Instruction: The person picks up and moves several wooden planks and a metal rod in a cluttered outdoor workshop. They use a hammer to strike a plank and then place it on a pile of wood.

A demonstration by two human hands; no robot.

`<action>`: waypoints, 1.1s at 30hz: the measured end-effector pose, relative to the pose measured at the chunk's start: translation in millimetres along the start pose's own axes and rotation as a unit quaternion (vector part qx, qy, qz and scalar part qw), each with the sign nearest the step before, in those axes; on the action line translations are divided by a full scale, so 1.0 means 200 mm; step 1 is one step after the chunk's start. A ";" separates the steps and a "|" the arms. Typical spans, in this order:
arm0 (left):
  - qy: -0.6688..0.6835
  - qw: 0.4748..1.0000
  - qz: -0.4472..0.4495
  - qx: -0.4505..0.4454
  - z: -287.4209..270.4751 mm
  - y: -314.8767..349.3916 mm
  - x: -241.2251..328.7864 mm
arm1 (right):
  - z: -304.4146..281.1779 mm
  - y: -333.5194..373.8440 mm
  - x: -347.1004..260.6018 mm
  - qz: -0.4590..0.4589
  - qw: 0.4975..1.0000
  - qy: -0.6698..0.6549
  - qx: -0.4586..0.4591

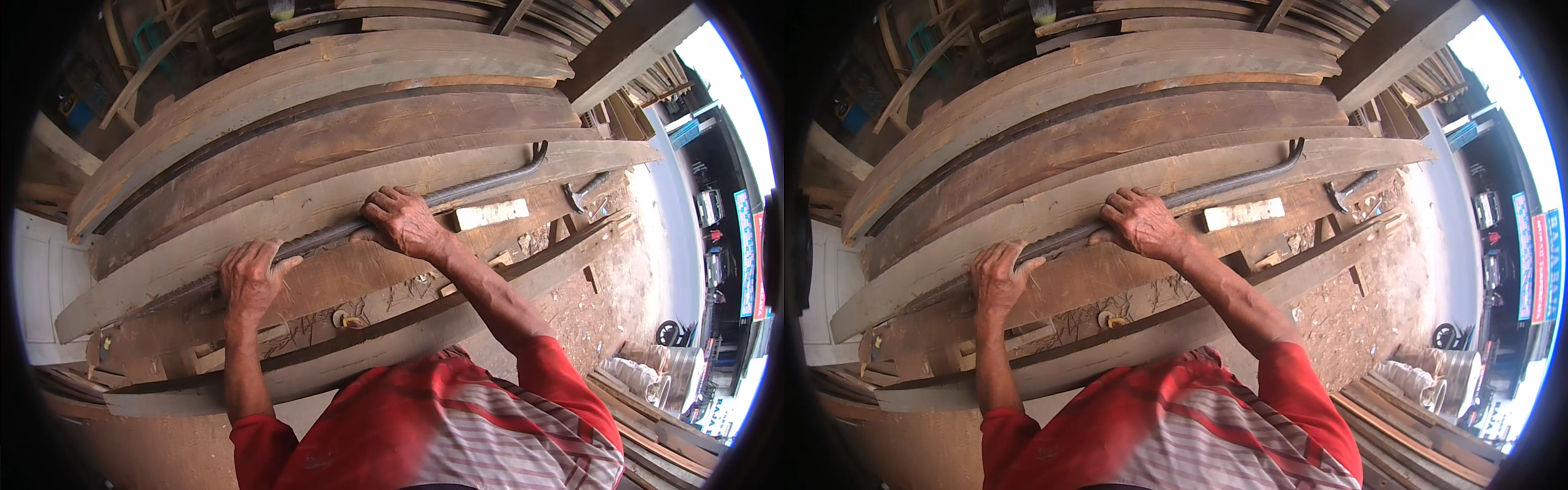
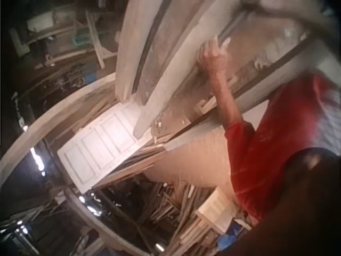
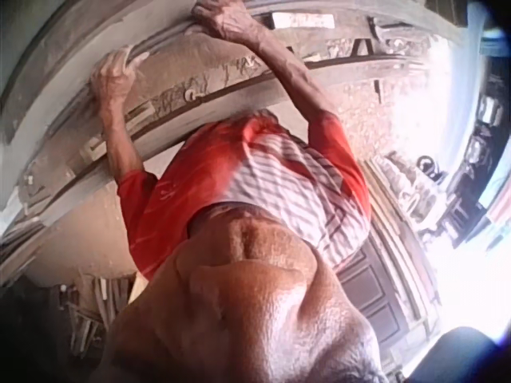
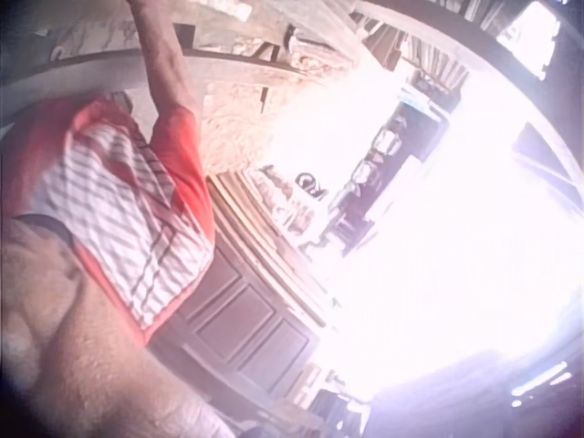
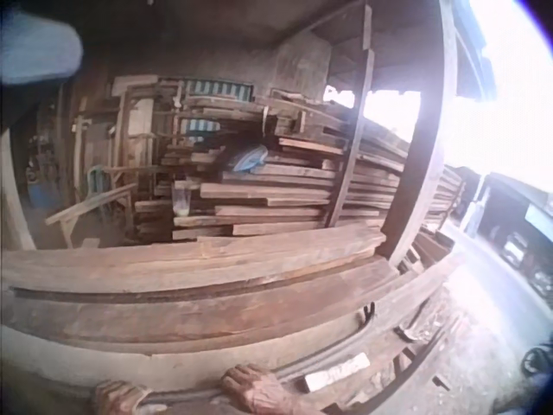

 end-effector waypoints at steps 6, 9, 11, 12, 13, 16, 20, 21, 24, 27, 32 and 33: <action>-0.043 0.997 0.032 0.063 0.09 -0.06 -0.16 | 0.04 -0.08 0.07 0.043 0.998 0.005 0.042; -0.016 0.997 -0.020 0.066 0.08 -0.16 -0.15 | 0.10 -0.07 0.18 0.096 0.995 -0.009 0.039; -0.055 0.998 -0.032 -0.001 0.22 -0.08 -0.20 | 0.12 -0.05 0.17 0.098 0.994 -0.019 0.044; -0.072 0.996 -0.036 -0.037 0.26 -0.07 -0.20 | 0.12 -0.04 0.17 0.102 0.993 -0.024 0.047; -0.066 0.997 -0.040 -0.019 0.28 -0.05 -0.20 | 0.13 -0.03 0.16 0.101 0.993 -0.018 0.049; -0.076 0.996 -0.047 0.010 0.29 -0.03 -0.19 | 0.13 -0.02 0.15 0.105 0.993 -0.027 0.050; -0.082 0.996 -0.044 0.005 0.32 -0.06 -0.19 | 0.09 0.00 0.15 0.109 0.992 -0.005 0.055; -0.089 0.995 -0.042 0.000 0.33 -0.05 -0.19 | 0.08 0.02 0.14 0.117 0.990 0.005 0.076; -0.102 0.994 -0.048 -0.013 0.34 -0.02 -0.22 | 0.00 0.09 0.11 0.120 0.983 -0.051 0.131; -0.096 0.994 -0.054 -0.018 0.35 -0.01 -0.22 | -0.10 0.26 0.07 0.148 0.974 -0.087 0.148; -0.140 0.990 0.003 0.031 0.30 -0.02 -0.19 | -0.18 0.71 0.05 0.206 0.971 -0.111 0.039; -0.146 0.988 0.008 0.057 0.27 -0.03 -0.15 | -0.21 0.81 0.05 0.213 0.971 -0.107 0.027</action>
Point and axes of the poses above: each hand's wrist, its own y-axis away from the middle knuckle, its own z-axis out of the palm, x = y × z, the point moved 5 cm from there along -y, towards the middle knuckle, and after that the axes turned 12 degrees about z, right-handed, at the moved point
